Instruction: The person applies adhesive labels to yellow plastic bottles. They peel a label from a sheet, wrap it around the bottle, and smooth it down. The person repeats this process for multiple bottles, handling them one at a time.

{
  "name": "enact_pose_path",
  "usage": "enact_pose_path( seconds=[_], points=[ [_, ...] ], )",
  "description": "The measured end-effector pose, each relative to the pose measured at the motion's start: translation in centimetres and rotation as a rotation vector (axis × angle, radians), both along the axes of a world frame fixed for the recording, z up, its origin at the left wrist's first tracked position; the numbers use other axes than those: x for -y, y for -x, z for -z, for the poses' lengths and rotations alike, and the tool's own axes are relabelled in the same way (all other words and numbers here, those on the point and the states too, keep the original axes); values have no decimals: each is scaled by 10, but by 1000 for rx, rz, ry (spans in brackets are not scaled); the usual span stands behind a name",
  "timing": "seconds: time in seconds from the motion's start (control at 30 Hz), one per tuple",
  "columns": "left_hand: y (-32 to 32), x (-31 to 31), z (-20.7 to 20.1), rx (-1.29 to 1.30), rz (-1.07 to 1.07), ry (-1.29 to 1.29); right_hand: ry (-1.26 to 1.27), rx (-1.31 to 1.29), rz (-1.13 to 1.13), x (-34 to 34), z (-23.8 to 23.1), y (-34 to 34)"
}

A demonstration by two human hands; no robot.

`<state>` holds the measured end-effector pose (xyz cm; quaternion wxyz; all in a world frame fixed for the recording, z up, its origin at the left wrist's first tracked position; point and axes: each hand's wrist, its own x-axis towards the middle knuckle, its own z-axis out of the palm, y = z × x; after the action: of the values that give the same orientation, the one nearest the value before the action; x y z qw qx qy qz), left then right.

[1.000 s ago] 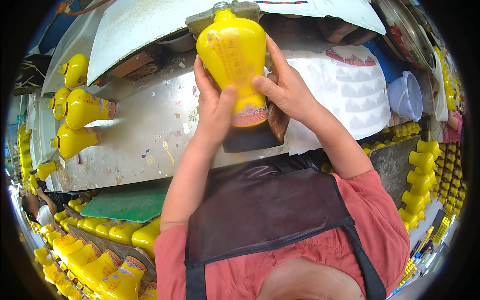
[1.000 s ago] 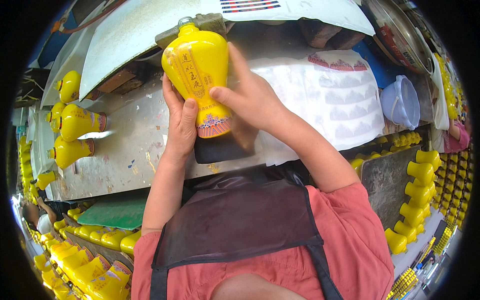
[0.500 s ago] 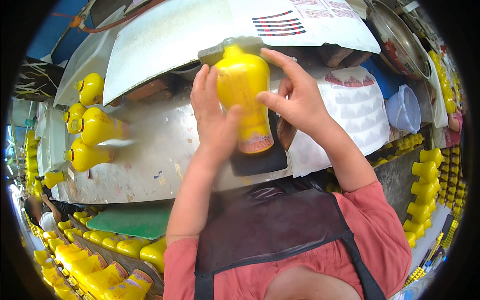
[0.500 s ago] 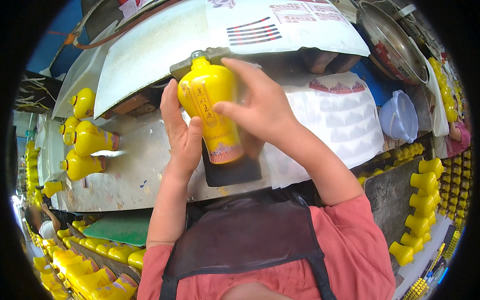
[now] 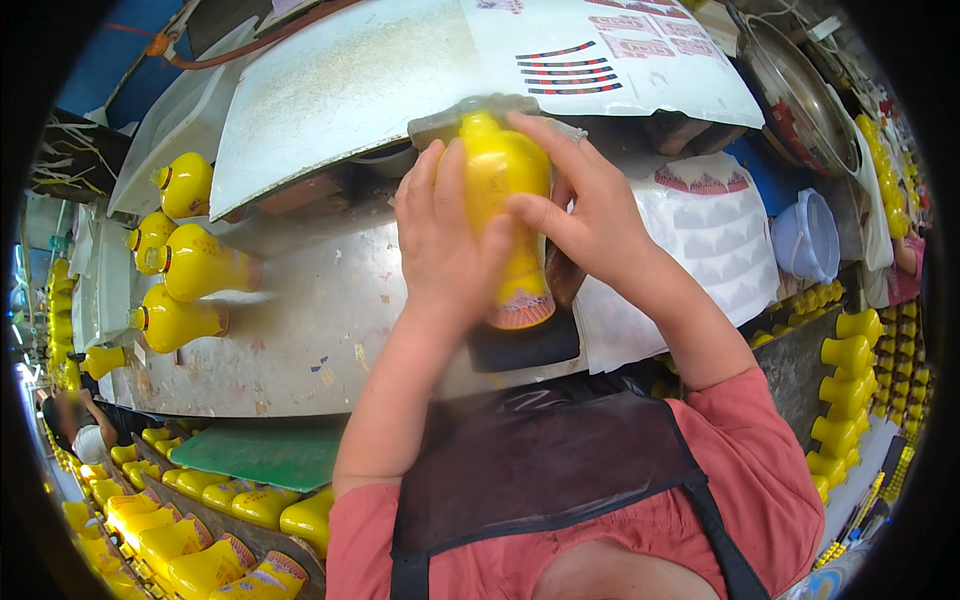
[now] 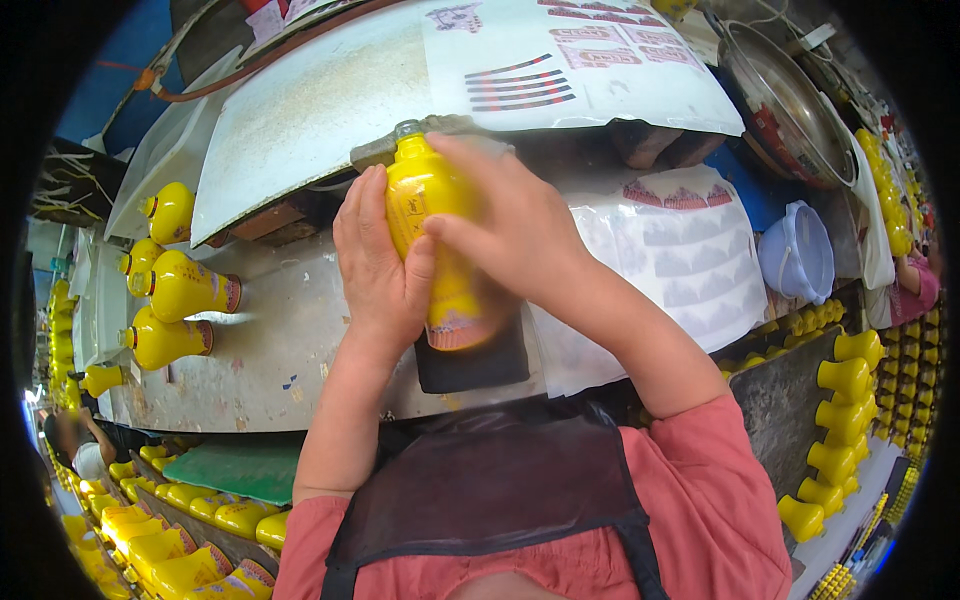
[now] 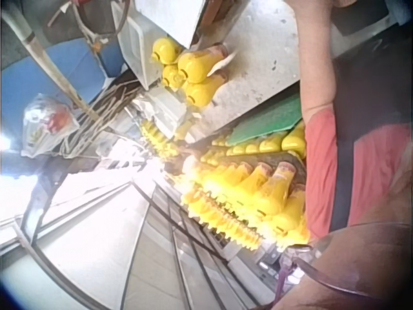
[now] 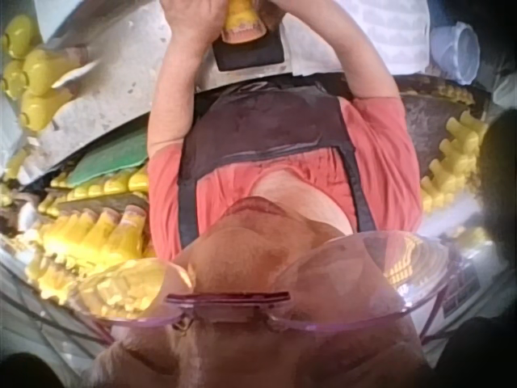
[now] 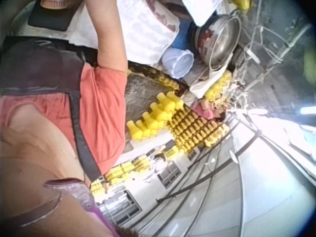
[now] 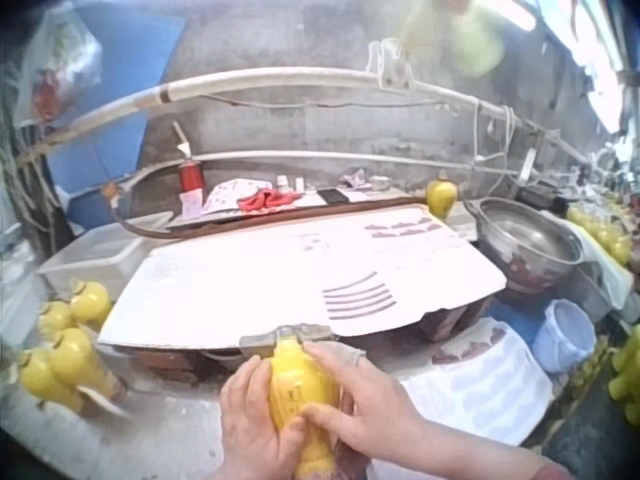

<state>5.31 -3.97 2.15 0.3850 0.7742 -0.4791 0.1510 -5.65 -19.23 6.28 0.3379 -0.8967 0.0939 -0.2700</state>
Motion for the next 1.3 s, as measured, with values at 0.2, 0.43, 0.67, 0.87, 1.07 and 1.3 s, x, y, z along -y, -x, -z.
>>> enact_pose_path(
  seconds=[0.2,0.43,0.67,0.87,1.07,1.3],
  points=[
    [-1,0,-1,4,-1,-20,387,2,-66,2,-5,-2],
    [1,0,3,-51,31,36,363,-93,-34,5,-9,-7],
    [0,0,2,-35,17,14,297,-79,-150,15,-9,-5],
    [2,1,-2,-16,0,-7,176,-68,-168,24,-11,-8],
    [1,-1,-4,-7,19,-23,-818,-90,39,47,-49,-26],
    [5,-1,13,-146,-8,84,395,147,-184,22,-35,-14]
  ],
)
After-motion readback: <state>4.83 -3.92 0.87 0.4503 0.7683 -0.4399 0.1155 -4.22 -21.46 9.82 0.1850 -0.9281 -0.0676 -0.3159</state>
